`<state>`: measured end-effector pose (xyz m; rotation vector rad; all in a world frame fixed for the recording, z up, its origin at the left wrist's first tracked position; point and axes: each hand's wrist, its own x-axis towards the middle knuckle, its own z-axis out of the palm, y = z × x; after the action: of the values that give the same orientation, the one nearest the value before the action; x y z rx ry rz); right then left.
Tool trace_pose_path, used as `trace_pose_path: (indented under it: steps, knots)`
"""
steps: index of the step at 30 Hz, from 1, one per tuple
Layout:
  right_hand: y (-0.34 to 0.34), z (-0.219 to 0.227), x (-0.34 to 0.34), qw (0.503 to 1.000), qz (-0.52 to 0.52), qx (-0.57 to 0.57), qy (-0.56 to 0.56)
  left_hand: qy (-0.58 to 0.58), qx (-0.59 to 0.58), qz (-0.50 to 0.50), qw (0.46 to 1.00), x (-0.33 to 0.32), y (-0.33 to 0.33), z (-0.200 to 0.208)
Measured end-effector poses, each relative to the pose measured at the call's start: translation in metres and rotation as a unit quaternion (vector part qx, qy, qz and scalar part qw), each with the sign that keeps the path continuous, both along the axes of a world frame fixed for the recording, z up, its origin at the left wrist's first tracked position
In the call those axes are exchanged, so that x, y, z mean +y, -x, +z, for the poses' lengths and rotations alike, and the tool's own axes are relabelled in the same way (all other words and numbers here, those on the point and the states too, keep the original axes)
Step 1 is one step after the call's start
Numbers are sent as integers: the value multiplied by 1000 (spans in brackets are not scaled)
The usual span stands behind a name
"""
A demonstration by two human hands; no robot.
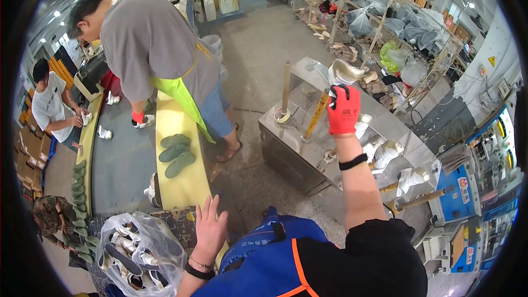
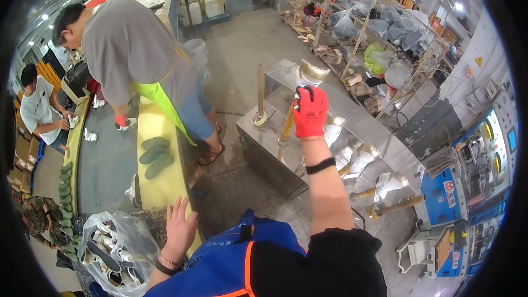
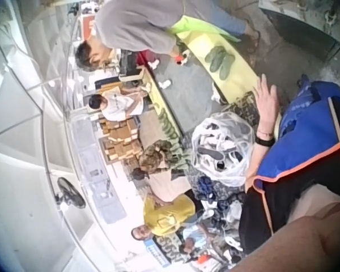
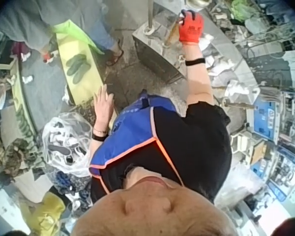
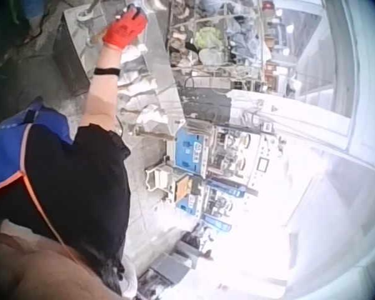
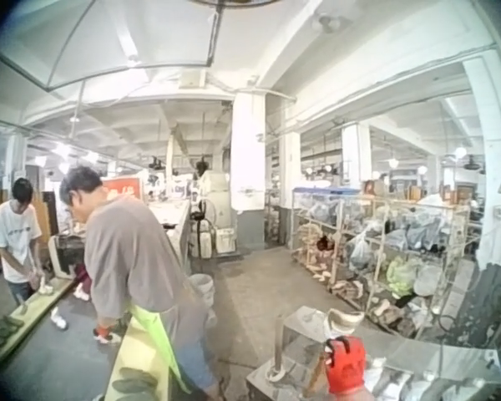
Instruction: The recorder extracts shoes from a plastic bag and places them onto industrial shoe lasts for shaping or drying on a production line.
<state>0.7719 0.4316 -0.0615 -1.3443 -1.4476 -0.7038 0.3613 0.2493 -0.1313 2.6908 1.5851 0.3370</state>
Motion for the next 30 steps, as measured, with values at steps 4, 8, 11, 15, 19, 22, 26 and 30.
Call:
trace_pose_path:
  steps: [4, 8, 11, 15, 19, 22, 26, 30]
  knots:
    - [-54, -113, 37, 960, -75, -78, 257, 18, -11, -6, 1000, 4, -6, 1]
    - [-26, -139, 54, 907, -130, -23, 400, 45, -17, 83, 995, -18, 17, 6]
    - [105, -62, 26, 790, -193, -204, 546, 42, -27, 188, 981, -51, 45, 0]
    - [183, -93, -22, 887, 137, -183, 402, -24, -26, 226, 973, -60, 53, 8]
    - [308, -98, -38, 773, 475, -122, 402, -116, -34, 425, 897, -103, 76, 36]
    - [387, -32, -91, 635, 691, -28, 345, -127, -20, 616, 778, -159, 104, 23]
    - [487, 4, -151, 467, 817, -14, 338, 241, -141, 674, 684, -220, 109, 2]
    - [568, -7, -207, 540, 564, -474, 407, 81, -201, 549, 807, -246, 87, -24]
